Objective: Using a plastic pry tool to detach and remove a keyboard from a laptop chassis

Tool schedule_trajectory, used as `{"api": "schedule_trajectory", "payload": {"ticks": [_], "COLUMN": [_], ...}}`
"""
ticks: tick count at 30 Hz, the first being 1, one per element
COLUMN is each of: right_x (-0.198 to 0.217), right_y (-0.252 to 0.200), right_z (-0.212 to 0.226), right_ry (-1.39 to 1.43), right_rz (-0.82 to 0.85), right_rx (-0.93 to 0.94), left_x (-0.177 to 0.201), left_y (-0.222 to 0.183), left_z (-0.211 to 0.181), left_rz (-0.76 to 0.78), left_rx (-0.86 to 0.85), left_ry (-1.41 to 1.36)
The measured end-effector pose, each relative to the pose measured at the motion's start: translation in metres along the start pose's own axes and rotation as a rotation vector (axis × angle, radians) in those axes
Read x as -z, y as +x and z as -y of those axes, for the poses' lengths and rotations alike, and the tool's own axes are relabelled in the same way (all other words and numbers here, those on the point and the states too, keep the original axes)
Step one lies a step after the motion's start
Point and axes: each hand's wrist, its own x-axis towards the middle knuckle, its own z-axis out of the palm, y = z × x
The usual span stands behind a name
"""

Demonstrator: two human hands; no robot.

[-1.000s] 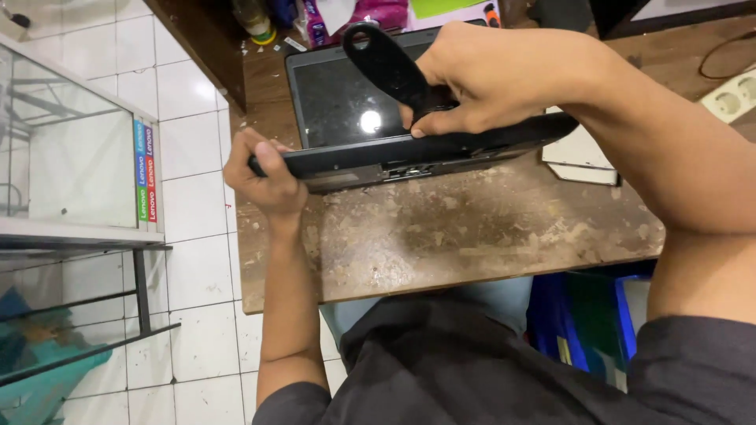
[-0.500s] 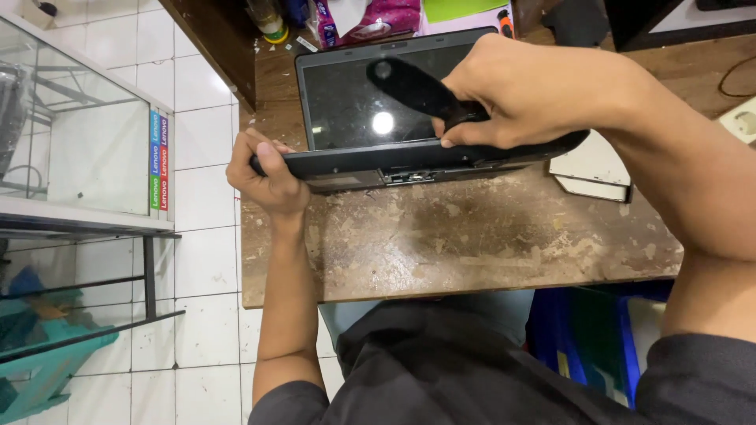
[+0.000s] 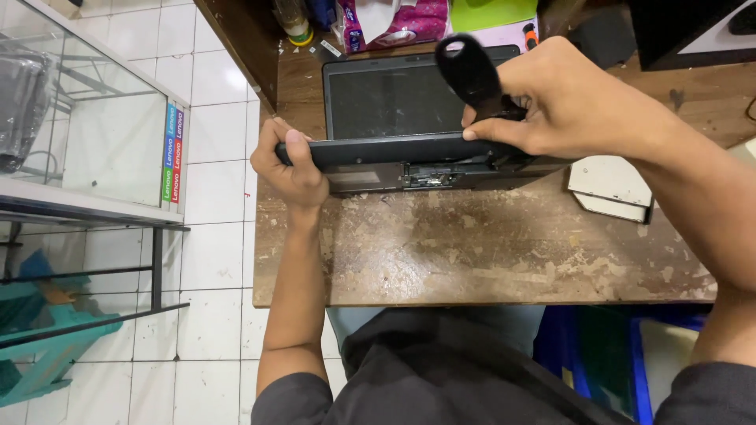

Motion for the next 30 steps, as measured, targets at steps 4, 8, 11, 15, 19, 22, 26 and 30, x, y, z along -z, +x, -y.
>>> {"api": "schedule_trajectory", "payload": {"ticks": [4,8,11,15,19,22,26,30], "right_x": [-0.007,-0.016,-0.019,-0.021,-0.009,-0.005,-0.016,-0.034], "right_y": [-0.004,0.004,0.026,0.046,0.054,0.058,0.059,0.062], "right_z": [0.0,0.001,0.013,0.019,0.017,0.011,0.006,-0.002], "right_ry": [0.116,0.091,0.168,0.223,0.117,0.11,0.147,0.256], "right_rz": [-0.14,-0.198,-0.1,-0.002,0.198,0.263,0.24,0.233], "right_rx": [0.024,0.041,0.076,0.0,-0.041,0.076,0.14,0.171], "left_x": [-0.002,-0.002,0.001,0.003,0.002,0.0,-0.004,-0.002], "left_y": [0.0,0.001,-0.008,-0.006,-0.005,-0.005,-0.004,-0.007], "left_z": [0.001,0.002,0.014,0.005,0.0,0.001,0.002,0.001], "left_rz": [-0.007,0.005,-0.007,-0.014,0.006,0.018,0.003,0.013], "left_rx": [0.018,0.012,-0.04,-0.041,-0.053,-0.053,-0.063,-0.068], "left_ry": [0.007,0.027,-0.003,0.045,-0.062,-0.097,-0.113,-0.119]}}
